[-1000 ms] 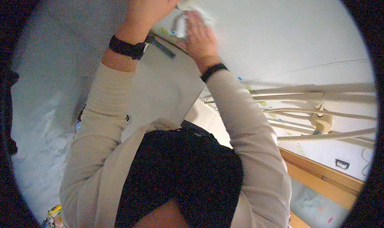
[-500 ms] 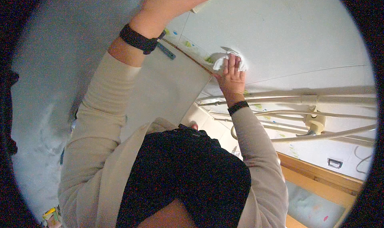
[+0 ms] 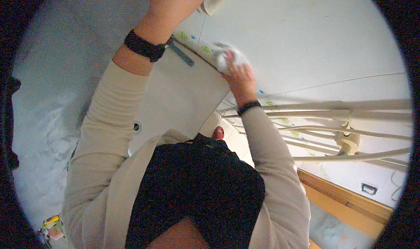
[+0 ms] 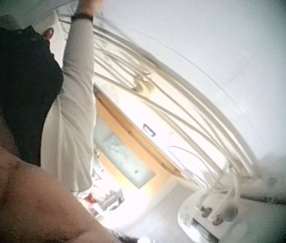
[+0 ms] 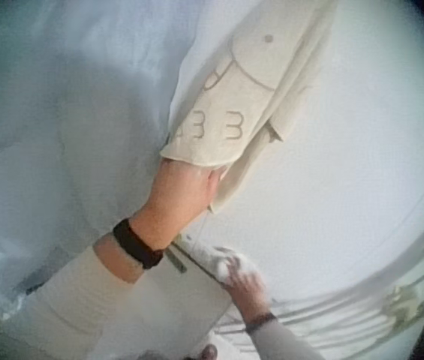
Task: The person wipes a tiled wall with a cloth, then moves to a sink to wet and wring the cloth, and returns to continue wiping the wall. The person handles a cloth and a faucet while cleaning the wall surface.
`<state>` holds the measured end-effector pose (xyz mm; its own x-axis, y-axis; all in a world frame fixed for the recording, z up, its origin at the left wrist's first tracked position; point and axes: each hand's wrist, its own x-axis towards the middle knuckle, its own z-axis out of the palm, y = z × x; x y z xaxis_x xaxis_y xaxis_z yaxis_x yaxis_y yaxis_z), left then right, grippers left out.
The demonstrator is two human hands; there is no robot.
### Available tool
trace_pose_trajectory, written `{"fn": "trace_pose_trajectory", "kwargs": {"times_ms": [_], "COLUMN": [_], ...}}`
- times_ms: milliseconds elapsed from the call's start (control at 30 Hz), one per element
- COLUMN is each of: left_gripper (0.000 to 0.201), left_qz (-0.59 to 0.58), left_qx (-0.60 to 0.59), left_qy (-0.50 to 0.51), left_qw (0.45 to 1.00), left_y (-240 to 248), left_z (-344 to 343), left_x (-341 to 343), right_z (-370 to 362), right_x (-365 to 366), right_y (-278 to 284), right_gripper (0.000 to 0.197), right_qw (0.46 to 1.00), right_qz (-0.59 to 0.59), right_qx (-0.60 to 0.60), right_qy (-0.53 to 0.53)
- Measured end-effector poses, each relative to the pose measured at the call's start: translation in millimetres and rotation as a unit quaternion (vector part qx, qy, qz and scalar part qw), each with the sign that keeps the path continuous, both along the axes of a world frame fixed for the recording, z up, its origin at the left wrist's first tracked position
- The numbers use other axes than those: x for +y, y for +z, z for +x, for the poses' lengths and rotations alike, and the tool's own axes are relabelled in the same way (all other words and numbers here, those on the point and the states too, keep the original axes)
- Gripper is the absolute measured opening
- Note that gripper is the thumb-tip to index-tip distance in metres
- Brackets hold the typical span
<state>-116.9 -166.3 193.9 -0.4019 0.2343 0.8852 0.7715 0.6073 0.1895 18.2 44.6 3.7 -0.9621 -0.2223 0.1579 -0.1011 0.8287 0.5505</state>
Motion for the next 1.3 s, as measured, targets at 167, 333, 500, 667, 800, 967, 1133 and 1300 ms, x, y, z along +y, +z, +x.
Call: {"fn": "trace_pose_trajectory", "kwargs": {"times_ms": [167,333,500,667,800,967,1133,1300], "left_gripper": [0.028,0.028,0.034,0.043,0.048,0.047,0.043,0.039], "left_qz": [0.001,0.014,0.034,0.036,0.037,0.038,0.013,-0.002], "left_qx": [0.092,0.095,0.035,0.014,0.109,0.035,0.081,-0.053], "left_qy": [0.009,0.013,-0.034,-0.035,-0.028,-0.034,0.002,-0.029], "left_qw": [0.996,0.995,0.998,0.999,0.993,0.998,0.997,0.998], "left_y": [-2.6,1.2,8.2,13.2,12.4,6.7,11.1,3.4], "left_z": [-6.5,-11.1,3.0,16.1,10.8,10.9,10.8,10.4], "left_x": [1.2,5.9,5.3,3.7,0.0,2.7,7.2,1.2], "right_z": [53.8,-20.1,-93.0,-28.7,45.9,20.4,-40.9,23.1], "right_x": [29.9,-27.2,-82.7,-31.2,20.1,4.1,-27.5,12.2], "right_y": [19.2,25.7,37.5,33.7,20.7,17.6,20.0,20.0], "right_gripper": [0.076,0.083,0.080,0.073,0.062,0.053,0.055,0.054], "right_qw": [0.982,0.985,0.992,0.996,0.977,0.979,0.999,0.998], "right_qz": [-0.054,-0.120,-0.090,-0.043,-0.040,-0.094,0.007,-0.006], "right_qx": [-0.047,0.026,0.085,0.079,-0.060,-0.051,0.014,-0.027], "right_qy": [-0.177,-0.117,0.025,-0.019,-0.201,-0.173,0.032,-0.064]}}
